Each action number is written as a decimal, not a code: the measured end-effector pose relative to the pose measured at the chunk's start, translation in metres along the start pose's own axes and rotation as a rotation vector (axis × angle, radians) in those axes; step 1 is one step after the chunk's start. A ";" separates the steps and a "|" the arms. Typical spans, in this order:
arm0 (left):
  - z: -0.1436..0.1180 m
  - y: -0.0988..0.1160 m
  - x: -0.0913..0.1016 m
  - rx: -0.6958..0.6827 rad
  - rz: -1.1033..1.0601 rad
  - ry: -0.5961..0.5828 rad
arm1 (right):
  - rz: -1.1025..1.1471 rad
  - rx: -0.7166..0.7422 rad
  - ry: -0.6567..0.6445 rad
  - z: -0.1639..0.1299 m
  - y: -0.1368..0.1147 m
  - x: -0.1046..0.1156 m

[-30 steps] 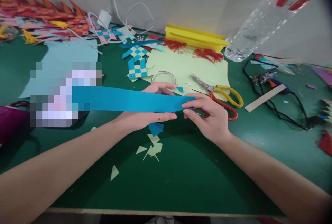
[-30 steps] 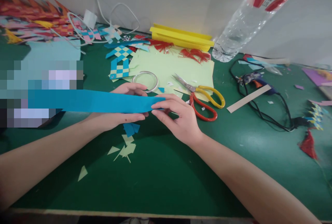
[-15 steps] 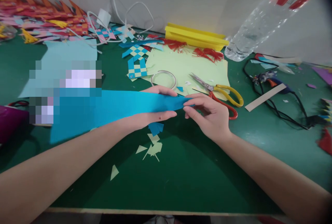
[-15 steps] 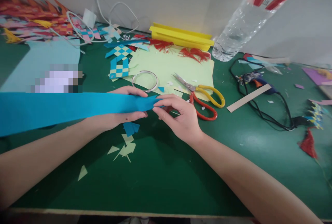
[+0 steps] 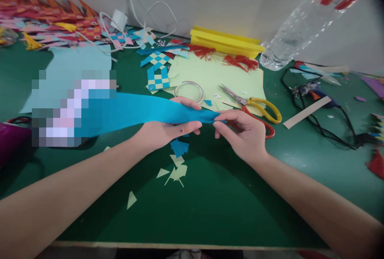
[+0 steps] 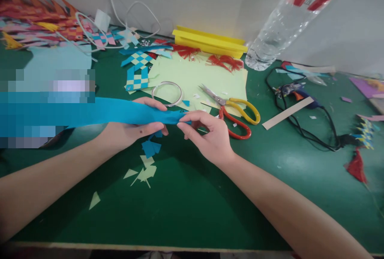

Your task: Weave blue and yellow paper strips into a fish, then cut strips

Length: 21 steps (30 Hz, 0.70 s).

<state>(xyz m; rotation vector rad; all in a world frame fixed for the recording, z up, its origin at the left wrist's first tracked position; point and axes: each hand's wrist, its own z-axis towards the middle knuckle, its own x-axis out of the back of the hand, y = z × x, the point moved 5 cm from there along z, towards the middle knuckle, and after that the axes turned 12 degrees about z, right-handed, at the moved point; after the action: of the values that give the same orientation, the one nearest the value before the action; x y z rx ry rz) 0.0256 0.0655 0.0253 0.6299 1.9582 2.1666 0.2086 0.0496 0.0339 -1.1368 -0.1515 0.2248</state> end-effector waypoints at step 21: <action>0.002 -0.003 0.003 -0.015 0.055 0.023 | -0.076 -0.186 -0.037 0.003 0.007 0.000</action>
<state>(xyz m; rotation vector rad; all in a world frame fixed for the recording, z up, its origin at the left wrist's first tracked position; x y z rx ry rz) 0.0236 0.0688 0.0231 0.6667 1.9561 2.2281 0.2072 0.0552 0.0288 -1.3095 -0.2526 0.1664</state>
